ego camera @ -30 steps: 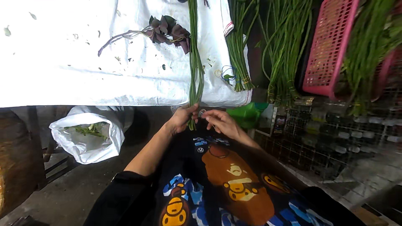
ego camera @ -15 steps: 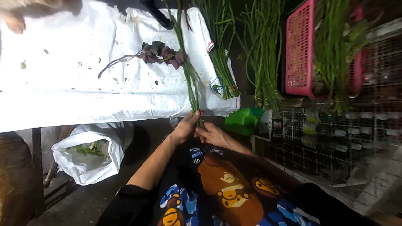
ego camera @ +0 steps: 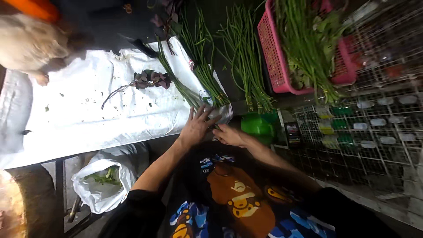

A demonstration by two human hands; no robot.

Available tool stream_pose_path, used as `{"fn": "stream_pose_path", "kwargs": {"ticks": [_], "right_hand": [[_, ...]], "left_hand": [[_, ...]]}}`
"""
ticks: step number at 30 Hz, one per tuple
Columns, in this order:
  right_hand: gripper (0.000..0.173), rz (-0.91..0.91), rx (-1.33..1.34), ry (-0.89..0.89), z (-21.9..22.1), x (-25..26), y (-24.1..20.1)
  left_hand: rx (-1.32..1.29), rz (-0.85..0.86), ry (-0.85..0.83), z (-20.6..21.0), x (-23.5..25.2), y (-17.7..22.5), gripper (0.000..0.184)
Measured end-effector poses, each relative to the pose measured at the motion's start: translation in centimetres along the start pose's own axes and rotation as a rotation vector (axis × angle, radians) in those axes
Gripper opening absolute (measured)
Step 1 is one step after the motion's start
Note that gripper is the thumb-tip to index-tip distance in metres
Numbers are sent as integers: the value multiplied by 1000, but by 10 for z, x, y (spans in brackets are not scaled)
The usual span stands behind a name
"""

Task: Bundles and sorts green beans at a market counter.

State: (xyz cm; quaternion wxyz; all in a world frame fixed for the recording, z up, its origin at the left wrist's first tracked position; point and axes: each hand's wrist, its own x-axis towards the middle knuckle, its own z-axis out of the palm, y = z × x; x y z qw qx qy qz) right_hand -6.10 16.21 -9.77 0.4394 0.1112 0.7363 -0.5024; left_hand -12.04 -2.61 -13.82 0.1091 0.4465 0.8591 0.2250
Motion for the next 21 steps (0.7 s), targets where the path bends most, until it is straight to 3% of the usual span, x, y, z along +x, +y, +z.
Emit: {"fn": "stream_pose_path", "kwargs": {"ticks": [3,8,11,13,16,21], "right_hand": [[37,-80,150,30,-10,-7,17],[49,-337,607,158,-31,-22,64],[33,-501,686,377,-49,-27,77],[28,-589,614,450,-63,-35,74],[42,-774,327,521,-77,-32,64],[58,-905,-63,674,-75,-14,29]], "left_hand": [[17,79,-32,22,18,-3,21],[-76,9,-68,13,35,-4,21],[-89,-59,-120,0,46,4,24],[-115,-65,-141,-9,55,11,24],[-176,-48,-248,-27,68,11,28],[-329,-23,-443,-55,89,5,36]]}}
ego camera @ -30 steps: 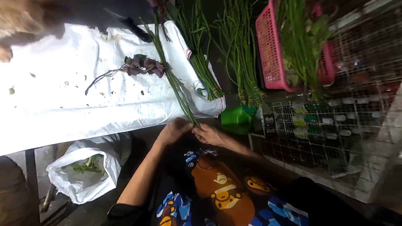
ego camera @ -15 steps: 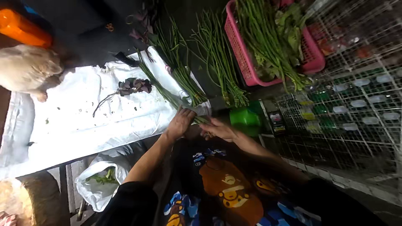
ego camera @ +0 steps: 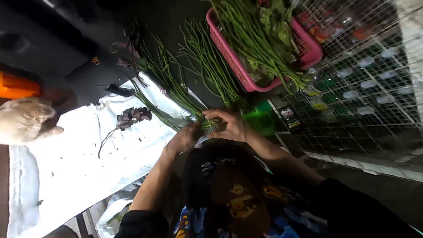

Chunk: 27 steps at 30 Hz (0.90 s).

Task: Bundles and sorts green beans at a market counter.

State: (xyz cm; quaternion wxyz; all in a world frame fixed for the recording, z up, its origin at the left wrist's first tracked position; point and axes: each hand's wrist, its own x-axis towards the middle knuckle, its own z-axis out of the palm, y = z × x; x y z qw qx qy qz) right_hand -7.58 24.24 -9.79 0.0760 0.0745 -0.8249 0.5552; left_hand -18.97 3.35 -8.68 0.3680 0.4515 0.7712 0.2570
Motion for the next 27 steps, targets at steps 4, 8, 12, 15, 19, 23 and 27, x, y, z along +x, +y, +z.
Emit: {"fn": "stream_pose_path", "kwargs": {"ticks": [4,8,12,15,19,23,27], "right_hand": [[47,117,97,15,23,18,7],[44,388,288,86,32,21,8],[38,399,414,205,59,14,16],[32,407,435,250,76,17,11],[28,213,271,309,77,24,-8],[27,243,244,214,75,22,-24],[22,527,415,300,65,1,-5]], "left_hand": [[-115,42,-39,-25,-4,-7,40],[-346,70,-94,-36,0,-25,37],[-356,120,-19,-31,7,-43,38],[-349,58,169,-25,17,-48,33],[-515,-43,367,-23,36,-44,32],[-722,-99,283,-37,51,-38,23],[-668,73,80,-58,43,-55,23]]}}
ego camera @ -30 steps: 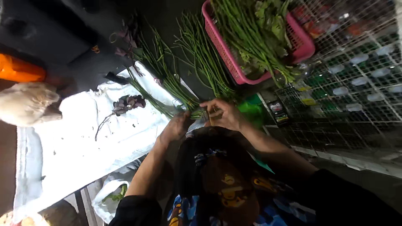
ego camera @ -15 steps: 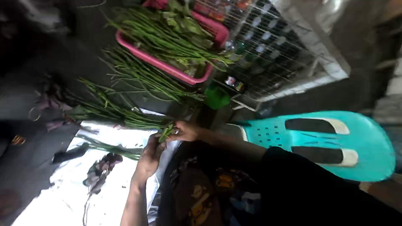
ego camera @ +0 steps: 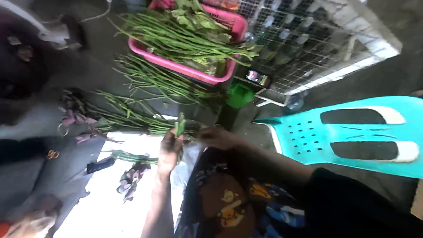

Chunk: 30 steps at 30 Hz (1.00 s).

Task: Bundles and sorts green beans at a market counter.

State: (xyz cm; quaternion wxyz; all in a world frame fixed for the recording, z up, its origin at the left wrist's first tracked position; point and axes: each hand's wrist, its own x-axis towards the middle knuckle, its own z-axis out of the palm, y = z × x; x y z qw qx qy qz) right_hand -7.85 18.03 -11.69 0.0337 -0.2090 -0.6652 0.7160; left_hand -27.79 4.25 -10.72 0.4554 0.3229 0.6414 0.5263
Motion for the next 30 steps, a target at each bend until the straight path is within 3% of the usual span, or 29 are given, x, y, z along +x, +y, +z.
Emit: {"fn": "stream_pose_path", "kwargs": {"ticks": [3,7,10,13,16,19,22,23,24,25,27,29,30], "right_hand": [[12,242,377,114,-17,3,35],[21,303,684,200,-14,11,37],[26,347,759,285,-8,25,3],[29,127,518,233,-10,26,-31],[32,21,75,68,2,5,-64],[34,273,85,-160,10,-3,-54],[33,416,-202,-135,3,6,-11],[40,399,-357,-95,5,8,-11],[59,380,-484,-57,12,9,-19],[76,332,-583,-25,23,9,-31],[88,43,-735,38,44,8,-41],[74,-287,-837,104,51,16,-37],[65,-360,-882,130,48,22,-37]], "left_hand": [[-46,70,-77,1,-11,2,23],[-96,177,-33,17,-17,6,19],[226,260,121,25,-16,1,15],[638,286,203,23,-18,0,19],[736,179,245,17,-18,9,21],[412,-17,247,10,-17,21,17],[48,-30,301,3,-17,13,13],[16,-41,332,3,-16,9,13],[10,-70,372,4,-15,4,12],[13,-113,407,4,-13,-2,13],[36,-197,428,2,-8,-12,14],[68,-265,314,-4,-4,-11,18],[87,-279,204,-8,-6,-5,20]]}}
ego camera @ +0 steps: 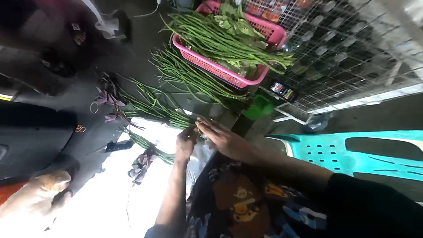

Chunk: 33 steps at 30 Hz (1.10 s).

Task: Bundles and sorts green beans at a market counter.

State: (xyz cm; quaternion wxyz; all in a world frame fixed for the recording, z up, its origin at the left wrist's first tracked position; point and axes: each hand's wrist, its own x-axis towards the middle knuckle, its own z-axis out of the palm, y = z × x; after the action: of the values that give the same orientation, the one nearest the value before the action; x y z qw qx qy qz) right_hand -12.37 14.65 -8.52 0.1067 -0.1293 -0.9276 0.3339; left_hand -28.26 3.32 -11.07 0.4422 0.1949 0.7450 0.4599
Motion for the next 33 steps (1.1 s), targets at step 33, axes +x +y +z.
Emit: {"fn": "stream_pose_path", "kwargs": {"ticks": [33], "right_hand": [[51,138,320,21,-24,4,32]], "left_hand": [[145,319,66,32,-34,-7,30]]}}
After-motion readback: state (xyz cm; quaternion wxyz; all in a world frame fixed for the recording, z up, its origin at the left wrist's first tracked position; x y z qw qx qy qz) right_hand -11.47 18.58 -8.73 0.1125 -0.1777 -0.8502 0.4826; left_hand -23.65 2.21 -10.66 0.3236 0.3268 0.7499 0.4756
